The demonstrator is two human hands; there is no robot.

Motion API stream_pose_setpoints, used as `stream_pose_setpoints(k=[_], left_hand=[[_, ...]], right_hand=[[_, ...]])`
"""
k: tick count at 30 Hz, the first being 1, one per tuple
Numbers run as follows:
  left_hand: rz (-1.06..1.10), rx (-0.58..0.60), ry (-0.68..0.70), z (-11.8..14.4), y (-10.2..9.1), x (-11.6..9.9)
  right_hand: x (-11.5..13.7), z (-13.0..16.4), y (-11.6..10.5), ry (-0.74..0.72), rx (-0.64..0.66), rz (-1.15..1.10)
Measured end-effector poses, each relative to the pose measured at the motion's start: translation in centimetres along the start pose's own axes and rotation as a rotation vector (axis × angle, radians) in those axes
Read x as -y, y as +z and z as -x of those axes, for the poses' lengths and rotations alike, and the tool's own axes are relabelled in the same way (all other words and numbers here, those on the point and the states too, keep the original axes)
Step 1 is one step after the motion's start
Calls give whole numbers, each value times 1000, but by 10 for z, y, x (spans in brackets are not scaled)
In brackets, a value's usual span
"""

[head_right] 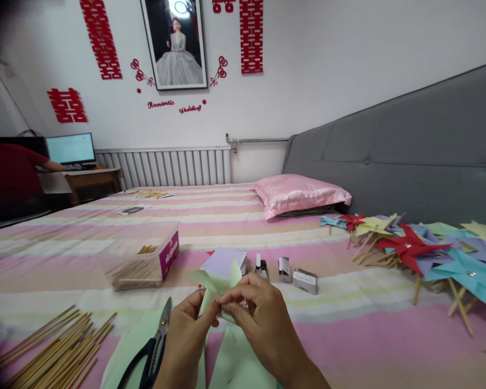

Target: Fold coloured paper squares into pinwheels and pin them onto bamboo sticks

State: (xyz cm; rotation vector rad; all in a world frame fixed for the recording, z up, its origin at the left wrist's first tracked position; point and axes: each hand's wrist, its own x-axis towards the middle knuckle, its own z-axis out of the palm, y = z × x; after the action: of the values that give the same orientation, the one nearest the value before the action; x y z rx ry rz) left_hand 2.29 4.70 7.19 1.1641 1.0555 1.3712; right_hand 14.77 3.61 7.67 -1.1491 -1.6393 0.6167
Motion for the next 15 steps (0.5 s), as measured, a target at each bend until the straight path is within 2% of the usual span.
stream_pose_setpoints(k=[6, 15], left_hand=[[-9, 11, -14, 0, 0, 1], [29, 14, -8, 1, 0, -1]], right_hand=[[-2, -3, -1, 120, -5, -110], [-7, -3, 1, 115, -18, -89]])
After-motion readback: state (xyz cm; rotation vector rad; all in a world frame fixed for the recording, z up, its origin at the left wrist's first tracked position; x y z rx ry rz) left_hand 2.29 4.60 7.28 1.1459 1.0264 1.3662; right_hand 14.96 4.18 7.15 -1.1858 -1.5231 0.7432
